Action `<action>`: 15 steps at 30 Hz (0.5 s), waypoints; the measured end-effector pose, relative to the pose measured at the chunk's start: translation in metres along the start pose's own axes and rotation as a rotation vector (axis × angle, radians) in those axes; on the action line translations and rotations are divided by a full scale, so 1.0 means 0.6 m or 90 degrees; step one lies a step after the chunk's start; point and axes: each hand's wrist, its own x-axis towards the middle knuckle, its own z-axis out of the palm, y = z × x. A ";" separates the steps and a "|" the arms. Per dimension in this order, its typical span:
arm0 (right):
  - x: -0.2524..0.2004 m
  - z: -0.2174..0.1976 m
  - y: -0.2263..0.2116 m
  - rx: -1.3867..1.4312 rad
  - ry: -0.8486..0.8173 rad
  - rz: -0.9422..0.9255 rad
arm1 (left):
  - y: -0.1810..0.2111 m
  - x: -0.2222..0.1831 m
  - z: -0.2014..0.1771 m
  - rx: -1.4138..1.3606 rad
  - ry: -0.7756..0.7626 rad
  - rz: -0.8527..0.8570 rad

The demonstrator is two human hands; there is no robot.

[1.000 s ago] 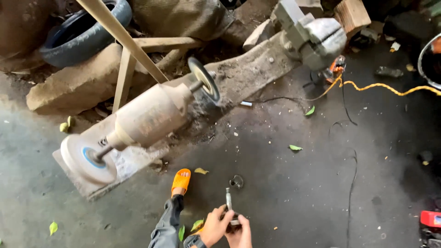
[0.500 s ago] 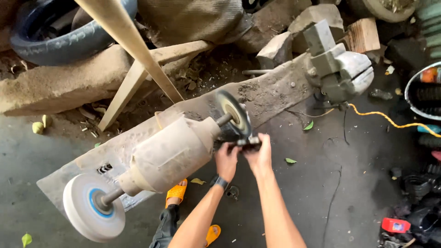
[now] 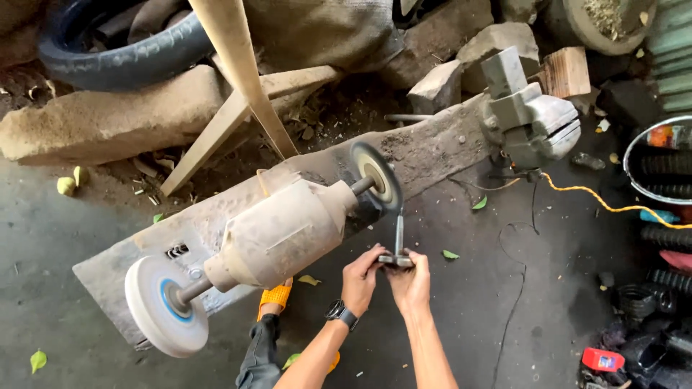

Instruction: Using pliers and a bench grinder to clean and refine internal engine components including a crankshaft and piston.

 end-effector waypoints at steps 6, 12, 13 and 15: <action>-0.070 0.028 -0.031 0.011 -0.038 0.048 | 0.056 -0.033 -0.020 0.102 -0.056 0.067; -0.003 -0.029 -0.007 0.086 -0.026 0.057 | 0.061 -0.001 -0.008 0.212 -0.103 0.132; 0.012 -0.015 -0.012 0.089 -0.040 0.041 | 0.051 0.014 -0.002 0.192 -0.071 0.087; 0.088 0.015 -0.025 0.096 -0.025 0.058 | -0.013 0.061 0.014 0.149 -0.017 -0.021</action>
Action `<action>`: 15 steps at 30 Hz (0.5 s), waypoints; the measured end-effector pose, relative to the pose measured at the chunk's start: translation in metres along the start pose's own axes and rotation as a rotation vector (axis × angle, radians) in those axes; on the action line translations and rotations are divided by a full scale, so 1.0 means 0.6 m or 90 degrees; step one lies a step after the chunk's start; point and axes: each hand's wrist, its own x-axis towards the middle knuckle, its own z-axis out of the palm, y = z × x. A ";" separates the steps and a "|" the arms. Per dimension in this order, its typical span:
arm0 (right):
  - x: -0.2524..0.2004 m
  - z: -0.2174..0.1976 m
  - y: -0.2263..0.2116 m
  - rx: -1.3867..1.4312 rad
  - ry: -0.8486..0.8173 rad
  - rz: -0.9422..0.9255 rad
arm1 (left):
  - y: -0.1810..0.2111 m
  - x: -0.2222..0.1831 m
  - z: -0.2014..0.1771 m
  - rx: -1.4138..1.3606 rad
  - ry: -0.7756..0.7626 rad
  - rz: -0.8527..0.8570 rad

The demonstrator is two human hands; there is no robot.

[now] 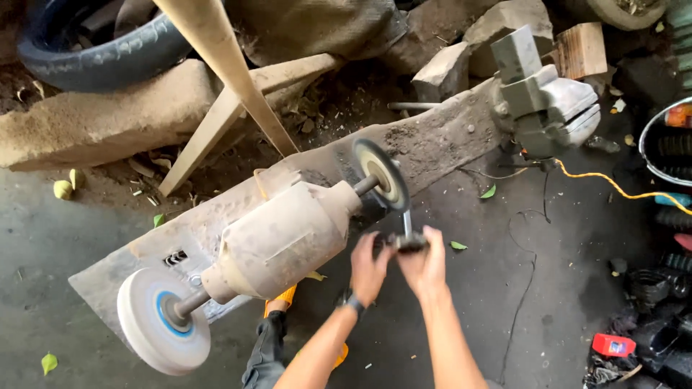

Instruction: Using pliers and a bench grinder to clean and refine internal engine components including a crankshaft and piston.

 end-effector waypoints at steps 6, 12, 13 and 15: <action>0.020 0.057 -0.018 -0.051 -0.014 -0.008 | 0.026 0.045 0.005 -0.141 0.079 -0.126; -0.082 0.000 -0.002 -0.049 0.000 -0.014 | 0.065 -0.045 -0.025 -0.157 0.020 0.077; -0.085 -0.010 0.001 -0.050 0.005 -0.007 | 0.061 -0.052 -0.025 -0.133 0.002 0.074; -0.108 -0.017 0.004 -0.036 -0.001 0.012 | 0.066 -0.074 -0.031 -0.127 -0.020 0.060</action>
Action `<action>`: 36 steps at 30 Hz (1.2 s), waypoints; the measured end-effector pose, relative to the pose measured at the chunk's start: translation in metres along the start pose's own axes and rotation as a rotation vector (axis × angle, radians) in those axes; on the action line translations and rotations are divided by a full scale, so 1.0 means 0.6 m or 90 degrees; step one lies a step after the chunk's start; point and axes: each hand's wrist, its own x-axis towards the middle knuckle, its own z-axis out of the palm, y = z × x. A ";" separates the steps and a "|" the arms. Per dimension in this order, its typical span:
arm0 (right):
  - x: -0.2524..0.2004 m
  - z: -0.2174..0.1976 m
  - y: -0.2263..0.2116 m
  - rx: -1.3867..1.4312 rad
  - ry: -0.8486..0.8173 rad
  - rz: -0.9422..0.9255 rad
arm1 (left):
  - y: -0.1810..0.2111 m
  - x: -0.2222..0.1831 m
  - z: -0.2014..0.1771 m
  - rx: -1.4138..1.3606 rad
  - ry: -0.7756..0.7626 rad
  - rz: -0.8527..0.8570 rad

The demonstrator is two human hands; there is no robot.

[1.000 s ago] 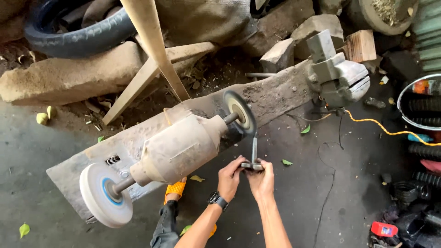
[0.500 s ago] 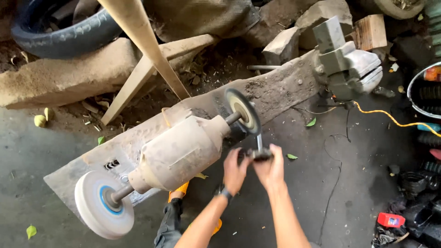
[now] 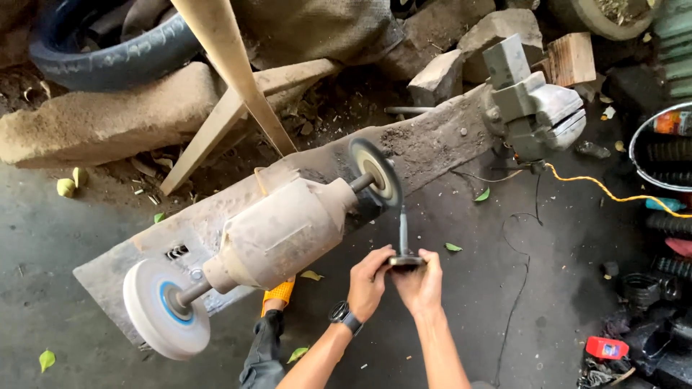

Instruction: Using pliers and a bench grinder to clean and refine internal engine components including a crankshaft and piston.

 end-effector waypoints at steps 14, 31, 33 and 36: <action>0.151 0.041 -0.020 0.022 -0.007 0.045 | -0.146 0.085 0.050 0.118 0.078 -0.098; -0.037 0.005 0.014 0.026 0.058 0.061 | 0.026 -0.021 -0.011 0.102 -0.047 0.019; -0.034 -0.021 0.018 0.048 0.075 0.061 | 0.035 -0.026 0.001 0.148 -0.067 0.051; -0.011 -0.024 0.018 0.049 0.085 0.050 | 0.022 -0.014 0.006 0.174 -0.076 0.054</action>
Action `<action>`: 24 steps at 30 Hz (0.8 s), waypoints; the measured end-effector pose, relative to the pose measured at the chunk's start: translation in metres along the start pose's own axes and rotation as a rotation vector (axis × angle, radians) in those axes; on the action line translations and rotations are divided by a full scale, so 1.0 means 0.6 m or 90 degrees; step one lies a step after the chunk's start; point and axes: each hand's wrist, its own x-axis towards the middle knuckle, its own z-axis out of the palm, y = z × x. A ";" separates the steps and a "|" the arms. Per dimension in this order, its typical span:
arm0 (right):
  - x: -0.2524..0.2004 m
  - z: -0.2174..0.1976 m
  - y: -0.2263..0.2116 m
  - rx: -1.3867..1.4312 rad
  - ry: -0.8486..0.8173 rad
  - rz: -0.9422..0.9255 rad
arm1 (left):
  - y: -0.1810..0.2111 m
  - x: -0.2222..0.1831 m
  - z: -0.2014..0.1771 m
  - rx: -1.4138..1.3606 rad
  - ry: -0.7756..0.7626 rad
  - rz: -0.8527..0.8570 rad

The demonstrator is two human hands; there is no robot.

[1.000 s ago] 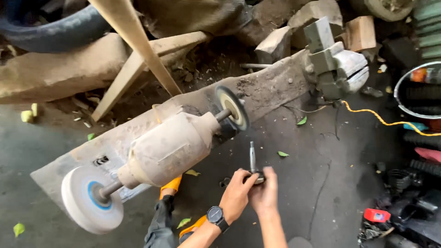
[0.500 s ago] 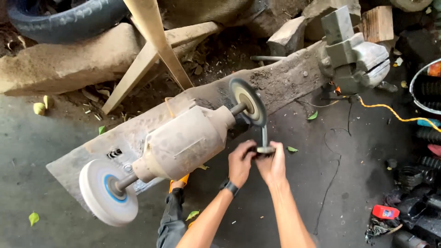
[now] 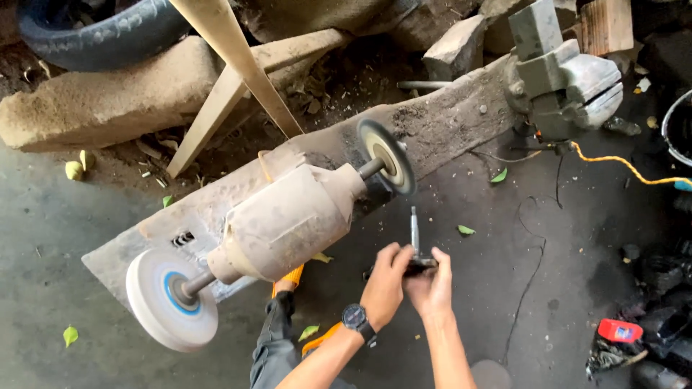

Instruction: Using pliers and a bench grinder to clean and refine internal engine components including a crankshaft and piston.

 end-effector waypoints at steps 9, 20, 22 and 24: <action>0.098 0.144 -0.055 -0.108 -0.131 -0.039 | -0.105 0.123 0.040 -0.158 0.140 -0.289; 0.000 0.034 -0.003 -0.059 -0.090 -0.036 | -0.054 0.003 0.002 -0.204 0.096 -0.122; -0.014 -0.004 0.004 -0.025 -0.137 -0.026 | -0.041 -0.020 -0.006 -0.152 0.058 -0.088; -0.075 0.007 0.002 0.027 -0.090 0.015 | 0.028 -0.034 -0.040 -0.085 0.025 -0.020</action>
